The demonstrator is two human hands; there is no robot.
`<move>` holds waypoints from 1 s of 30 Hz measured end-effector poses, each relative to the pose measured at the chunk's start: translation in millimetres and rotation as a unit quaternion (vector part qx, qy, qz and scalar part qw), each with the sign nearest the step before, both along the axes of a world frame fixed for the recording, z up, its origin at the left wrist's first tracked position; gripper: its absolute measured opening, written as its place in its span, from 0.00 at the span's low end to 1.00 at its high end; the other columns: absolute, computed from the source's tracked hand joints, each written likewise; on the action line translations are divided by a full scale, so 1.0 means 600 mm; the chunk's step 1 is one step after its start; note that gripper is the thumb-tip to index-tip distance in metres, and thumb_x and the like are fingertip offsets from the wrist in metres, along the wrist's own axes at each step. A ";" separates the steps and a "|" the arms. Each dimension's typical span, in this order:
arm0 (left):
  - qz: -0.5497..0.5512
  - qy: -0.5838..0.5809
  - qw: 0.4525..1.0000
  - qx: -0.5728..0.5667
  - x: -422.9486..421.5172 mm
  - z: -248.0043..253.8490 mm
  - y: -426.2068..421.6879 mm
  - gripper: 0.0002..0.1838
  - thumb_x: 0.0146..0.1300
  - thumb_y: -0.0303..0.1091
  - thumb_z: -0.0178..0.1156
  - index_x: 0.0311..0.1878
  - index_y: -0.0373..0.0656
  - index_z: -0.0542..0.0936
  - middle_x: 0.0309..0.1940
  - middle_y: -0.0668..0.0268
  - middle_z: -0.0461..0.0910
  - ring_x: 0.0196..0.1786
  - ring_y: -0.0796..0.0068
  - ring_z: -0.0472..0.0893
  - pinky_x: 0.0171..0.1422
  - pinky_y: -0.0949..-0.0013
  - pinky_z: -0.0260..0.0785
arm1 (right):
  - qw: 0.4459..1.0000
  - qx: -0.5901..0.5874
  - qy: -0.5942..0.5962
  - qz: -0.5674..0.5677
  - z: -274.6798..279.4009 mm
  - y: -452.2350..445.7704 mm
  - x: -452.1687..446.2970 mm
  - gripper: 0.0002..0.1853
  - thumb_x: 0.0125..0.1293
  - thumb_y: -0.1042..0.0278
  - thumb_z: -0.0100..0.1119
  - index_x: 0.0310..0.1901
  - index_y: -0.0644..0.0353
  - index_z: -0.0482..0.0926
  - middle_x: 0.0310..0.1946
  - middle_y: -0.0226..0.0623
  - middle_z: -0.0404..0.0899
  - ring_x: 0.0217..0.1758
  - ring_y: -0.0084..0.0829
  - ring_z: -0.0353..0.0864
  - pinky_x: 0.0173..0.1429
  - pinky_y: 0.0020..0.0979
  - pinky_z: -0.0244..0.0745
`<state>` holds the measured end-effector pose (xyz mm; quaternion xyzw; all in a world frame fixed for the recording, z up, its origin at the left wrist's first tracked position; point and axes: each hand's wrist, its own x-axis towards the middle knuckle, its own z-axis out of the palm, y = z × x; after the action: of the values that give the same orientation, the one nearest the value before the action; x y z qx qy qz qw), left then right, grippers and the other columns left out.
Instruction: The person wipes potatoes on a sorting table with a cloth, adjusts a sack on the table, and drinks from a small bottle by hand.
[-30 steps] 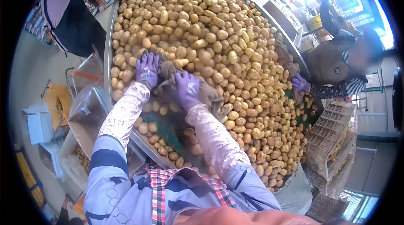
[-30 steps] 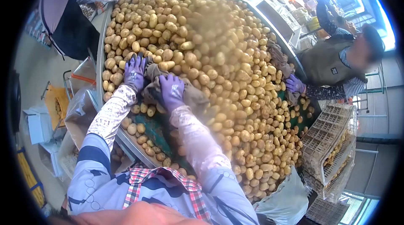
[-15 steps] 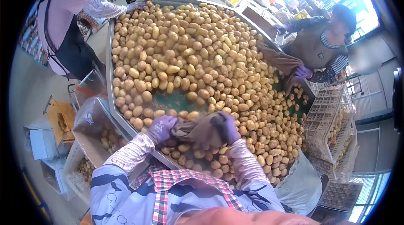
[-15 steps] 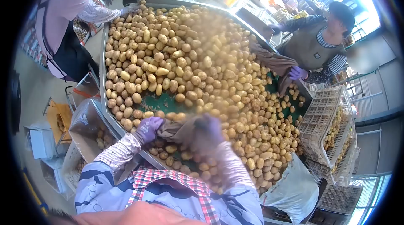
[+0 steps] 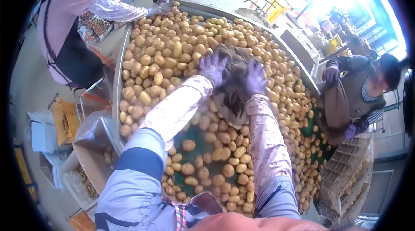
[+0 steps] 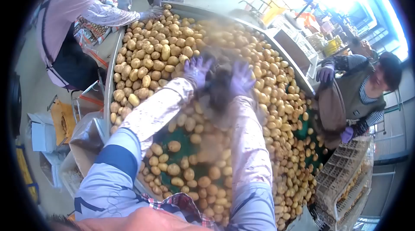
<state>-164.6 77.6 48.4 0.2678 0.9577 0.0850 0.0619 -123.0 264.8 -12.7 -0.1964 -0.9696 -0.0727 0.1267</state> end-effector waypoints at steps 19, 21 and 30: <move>-0.055 -0.046 0.996 0.053 0.151 -0.035 -0.114 0.29 0.56 0.39 0.58 0.64 0.62 0.69 0.60 0.59 0.69 0.64 0.57 0.67 0.67 0.56 0.57 | 0.987 -0.151 -0.008 0.049 -0.011 -0.092 0.188 0.29 0.59 0.42 0.53 0.60 0.47 0.71 0.66 0.47 0.64 0.70 0.49 0.59 0.70 0.51 0.53; -0.058 0.026 0.995 0.072 0.213 -0.057 -0.153 0.31 0.55 0.49 0.60 0.65 0.62 0.69 0.62 0.56 0.67 0.67 0.52 0.63 0.71 0.52 0.51 | 0.993 -0.102 0.005 0.053 -0.033 -0.124 0.244 0.21 0.62 0.58 0.52 0.58 0.45 0.73 0.67 0.42 0.62 0.70 0.44 0.58 0.70 0.53 0.50; -0.149 -0.016 0.982 0.115 0.408 -0.093 -0.314 0.48 0.40 0.67 0.65 0.63 0.48 0.69 0.65 0.44 0.61 0.69 0.45 0.57 0.75 0.50 0.43 | 0.979 -0.136 0.031 0.146 0.061 -0.307 0.558 0.19 0.57 0.60 0.55 0.51 0.52 0.76 0.65 0.44 0.63 0.68 0.49 0.59 0.67 0.57 0.50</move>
<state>80.1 -111.0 -7.3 0.4111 0.8900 0.1884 0.0583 212.0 80.7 23.8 -0.0701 -0.9842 0.0858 0.1384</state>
